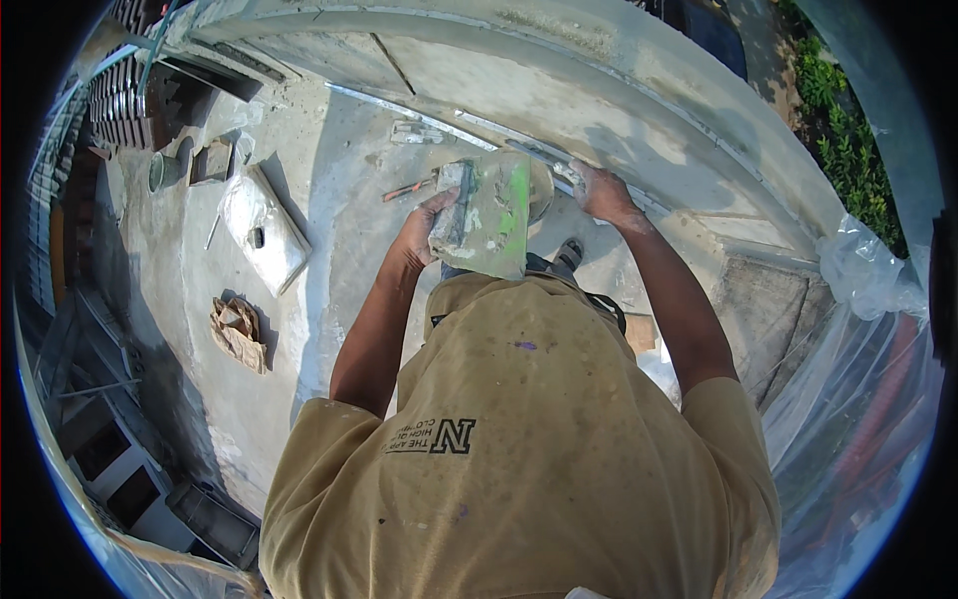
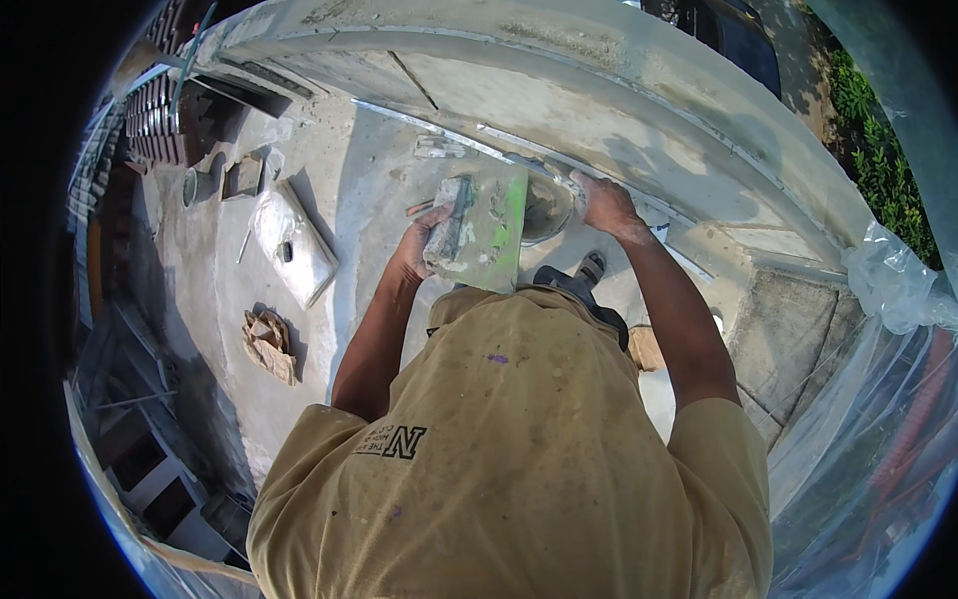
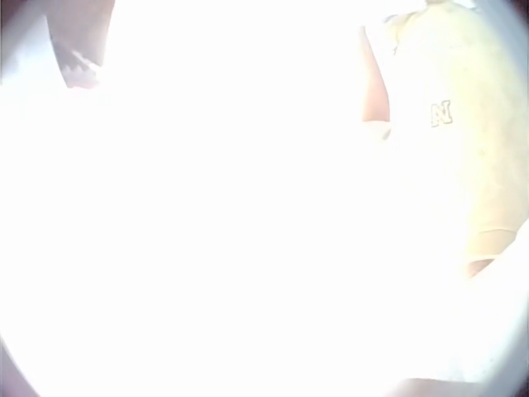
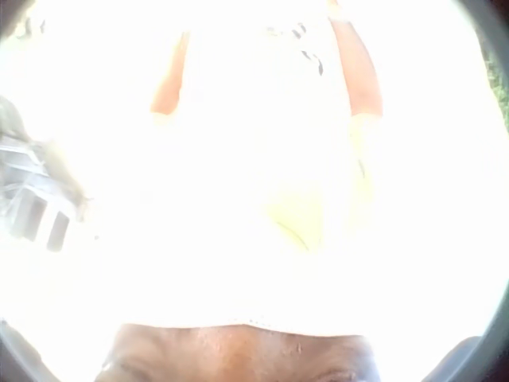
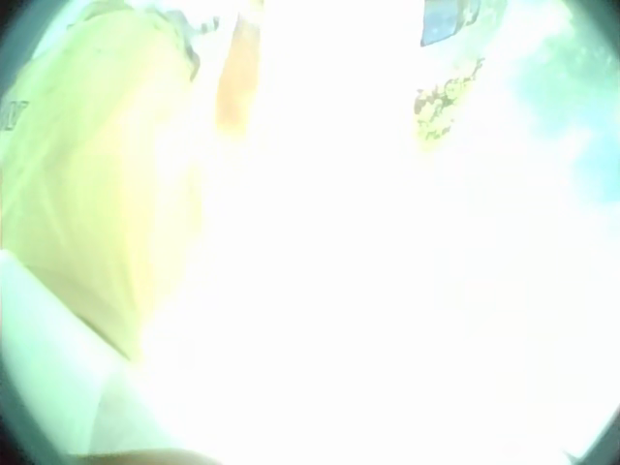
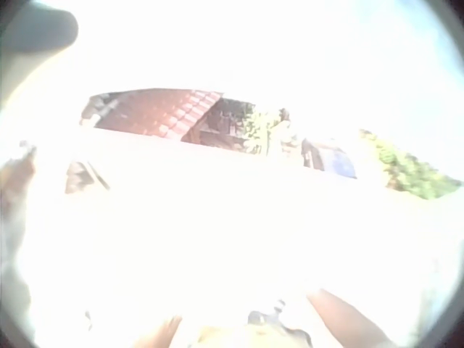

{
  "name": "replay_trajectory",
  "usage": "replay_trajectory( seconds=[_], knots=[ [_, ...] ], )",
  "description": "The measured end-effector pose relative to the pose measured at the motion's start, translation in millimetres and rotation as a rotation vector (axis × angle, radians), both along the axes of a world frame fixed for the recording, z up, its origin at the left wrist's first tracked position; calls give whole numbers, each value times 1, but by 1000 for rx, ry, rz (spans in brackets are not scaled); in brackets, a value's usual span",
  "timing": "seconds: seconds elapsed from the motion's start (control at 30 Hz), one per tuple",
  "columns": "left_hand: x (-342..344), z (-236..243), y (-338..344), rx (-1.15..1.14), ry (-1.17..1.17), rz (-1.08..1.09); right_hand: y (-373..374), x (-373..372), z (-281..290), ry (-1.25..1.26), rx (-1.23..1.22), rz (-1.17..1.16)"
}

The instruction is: Applying and smoothing plaster on a concrete ledge.

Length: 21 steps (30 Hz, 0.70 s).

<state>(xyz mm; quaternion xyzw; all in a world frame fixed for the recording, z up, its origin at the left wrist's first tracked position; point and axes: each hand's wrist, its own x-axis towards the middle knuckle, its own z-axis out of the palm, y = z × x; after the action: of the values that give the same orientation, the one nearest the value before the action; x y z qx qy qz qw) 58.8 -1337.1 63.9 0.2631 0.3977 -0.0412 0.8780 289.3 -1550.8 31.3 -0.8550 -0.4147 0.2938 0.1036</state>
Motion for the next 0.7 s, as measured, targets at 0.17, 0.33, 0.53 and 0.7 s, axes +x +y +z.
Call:
replay_trajectory(
  seconds=[0.17, 0.33, 0.53, 0.7],
  knots=[
    [-12, -26, 18, -126, -116, 140, -11, -23, 4, 113, 279, -51],
    [-18, -50, 19, -297, -143, 238, -23, -71, 60, 263, 256, 88],
    [-9, -34, 1, -248, -107, 130, -6, -48, -2, 65, 135, -6],
    [-3, -54, 6, -307, -165, 143, 14, -11, -39, -318, 231, -94]
  ],
)
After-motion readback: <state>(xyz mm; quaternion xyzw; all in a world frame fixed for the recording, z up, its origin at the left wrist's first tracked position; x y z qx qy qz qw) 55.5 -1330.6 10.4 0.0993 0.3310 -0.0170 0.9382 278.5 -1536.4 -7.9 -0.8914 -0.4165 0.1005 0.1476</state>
